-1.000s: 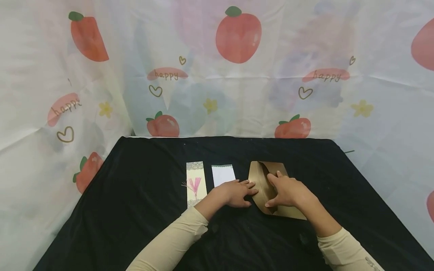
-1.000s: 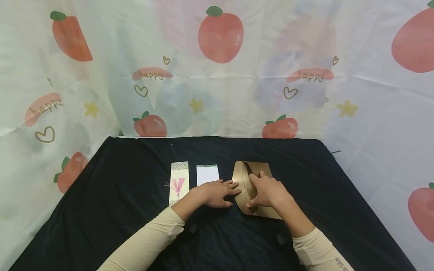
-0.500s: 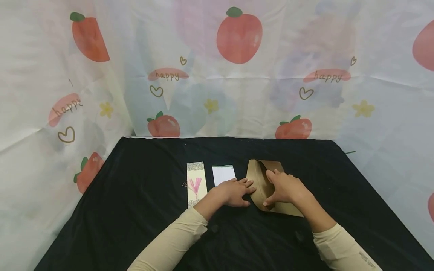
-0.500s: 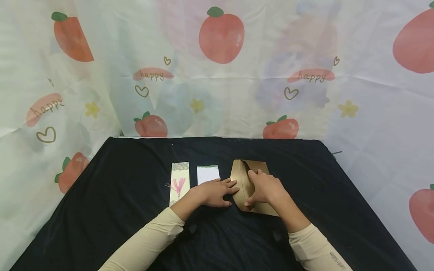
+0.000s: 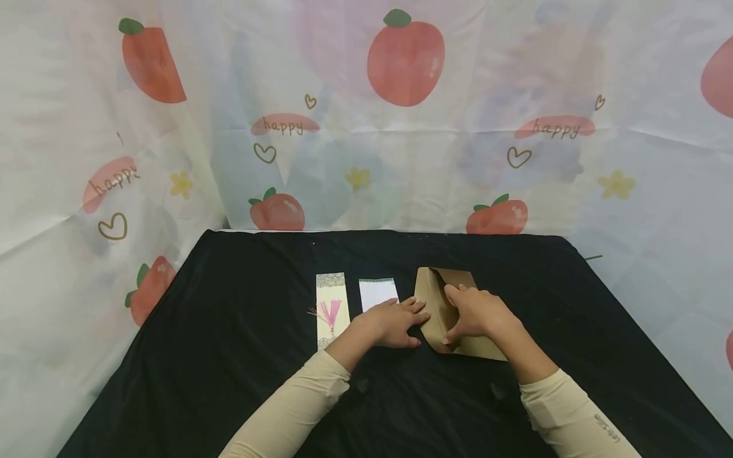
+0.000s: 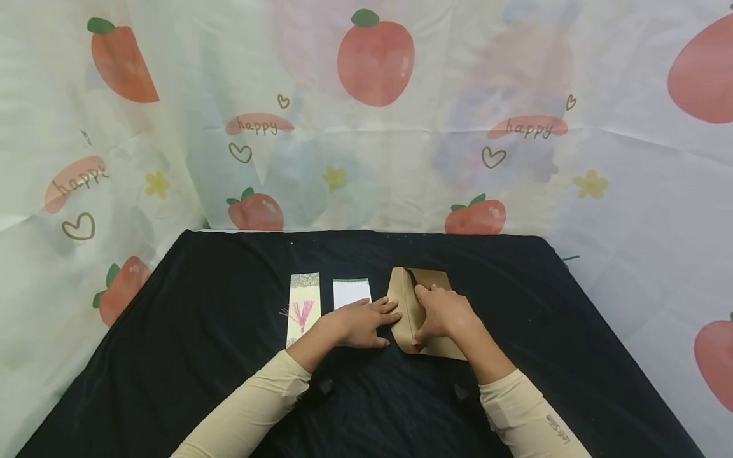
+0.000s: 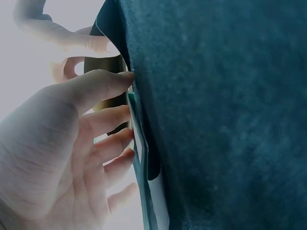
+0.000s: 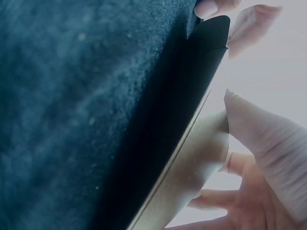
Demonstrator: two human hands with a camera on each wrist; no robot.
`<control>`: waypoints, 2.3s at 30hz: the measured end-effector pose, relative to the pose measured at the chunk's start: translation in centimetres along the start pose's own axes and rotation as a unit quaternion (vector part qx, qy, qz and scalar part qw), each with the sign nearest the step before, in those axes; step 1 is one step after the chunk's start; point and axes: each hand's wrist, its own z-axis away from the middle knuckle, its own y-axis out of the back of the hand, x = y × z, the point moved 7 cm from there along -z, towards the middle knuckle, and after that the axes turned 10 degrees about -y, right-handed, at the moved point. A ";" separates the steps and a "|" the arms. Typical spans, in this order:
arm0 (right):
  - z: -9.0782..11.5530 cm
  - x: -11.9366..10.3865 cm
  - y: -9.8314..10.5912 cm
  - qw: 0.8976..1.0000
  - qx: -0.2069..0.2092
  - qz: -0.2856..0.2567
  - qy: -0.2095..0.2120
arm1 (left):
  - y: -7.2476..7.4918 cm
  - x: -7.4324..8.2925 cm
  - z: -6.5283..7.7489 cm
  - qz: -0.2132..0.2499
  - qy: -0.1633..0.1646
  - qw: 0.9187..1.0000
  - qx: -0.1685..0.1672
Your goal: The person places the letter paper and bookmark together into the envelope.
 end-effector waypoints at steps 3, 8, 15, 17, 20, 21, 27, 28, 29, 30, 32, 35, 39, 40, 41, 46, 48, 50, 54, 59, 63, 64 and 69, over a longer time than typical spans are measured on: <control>0.1 0.0 0.0 1.000 0.001 -0.003 0.000 | 0.2 -0.2 0.2 0.009 -0.003 1.000 0.010; 0.1 0.0 0.1 1.000 0.004 -0.007 0.002 | 1.0 -0.9 0.9 0.021 0.000 0.999 0.049; 0.3 0.2 0.0 1.000 0.006 -0.007 -0.002 | 1.7 -2.4 2.0 0.058 0.025 0.994 0.085; 0.3 0.1 0.0 1.000 0.006 -0.007 -0.001 | 1.8 -2.8 2.4 0.063 0.031 0.993 0.094; 0.4 0.0 -0.1 1.000 0.010 -0.013 0.005 | 2.0 -3.8 3.2 0.065 0.059 0.990 0.113; 0.4 -0.1 0.0 1.000 0.011 -0.017 0.008 | 2.1 -4.2 3.6 0.066 0.074 0.988 0.122; 0.5 -0.2 0.2 1.000 0.016 -0.020 0.010 | 2.1 -6.2 5.7 0.095 0.169 0.969 0.156; 0.5 -0.2 0.1 1.000 0.016 -0.019 0.009 | 2.1 -6.5 6.0 0.101 0.180 0.966 0.158; 0.5 -0.2 0.1 1.000 0.016 -0.019 0.009 | 2.0 -6.7 6.2 0.108 0.191 0.962 0.160; 0.4 -0.2 0.0 1.000 0.015 -0.019 0.008 | 1.9 -6.9 6.5 0.114 0.200 0.959 0.163; 0.4 -0.2 -0.1 1.000 0.015 -0.018 0.009 | 1.7 -7.2 6.8 0.124 0.216 0.954 0.165; 0.4 -0.2 -0.1 1.000 0.016 -0.016 0.010 | 1.5 -7.5 7.2 0.150 0.234 0.945 0.173; 0.4 -0.1 0.0 1.000 0.017 -0.018 0.011 | 1.2 -7.8 7.3 0.171 0.249 0.937 0.178; 0.4 -0.1 -0.1 1.000 0.016 -0.019 0.010 | 1.1 -7.9 7.2 0.174 0.251 0.935 0.178; 0.5 -0.1 -0.1 1.000 0.015 -0.020 0.010 | 0.9 -7.9 7.1 0.176 0.254 0.934 0.177; 0.5 -0.1 -0.1 1.000 0.013 -0.021 0.011 | 0.4 -7.8 6.7 0.183 0.262 0.931 0.175; 0.5 -0.1 0.0 1.000 0.017 -0.021 0.014 | 0.4 -7.6 6.6 0.185 0.264 0.930 0.177; 0.5 -0.1 0.1 0.999 0.022 -0.020 0.017 | 0.5 -7.5 6.4 0.189 0.265 0.928 0.180; 0.7 0.0 0.0 0.999 0.024 -0.019 0.020 | 0.5 -7.1 5.9 0.209 0.250 0.926 0.188; 1.0 0.2 -0.2 0.999 0.028 -0.024 0.023 | 0.4 -6.6 5.4 0.231 0.224 0.926 0.200; 0.9 0.2 -0.2 0.999 0.024 -0.022 0.020 | 0.7 -6.4 4.9 0.228 0.198 0.929 0.212; 0.9 0.2 -0.2 0.999 0.023 -0.021 0.020 | 0.8 -6.4 4.9 0.228 0.191 0.930 0.216; 0.8 0.0 0.1 0.999 0.018 -0.020 0.022 | 1.3 -6.3 4.9 0.242 0.175 0.928 0.224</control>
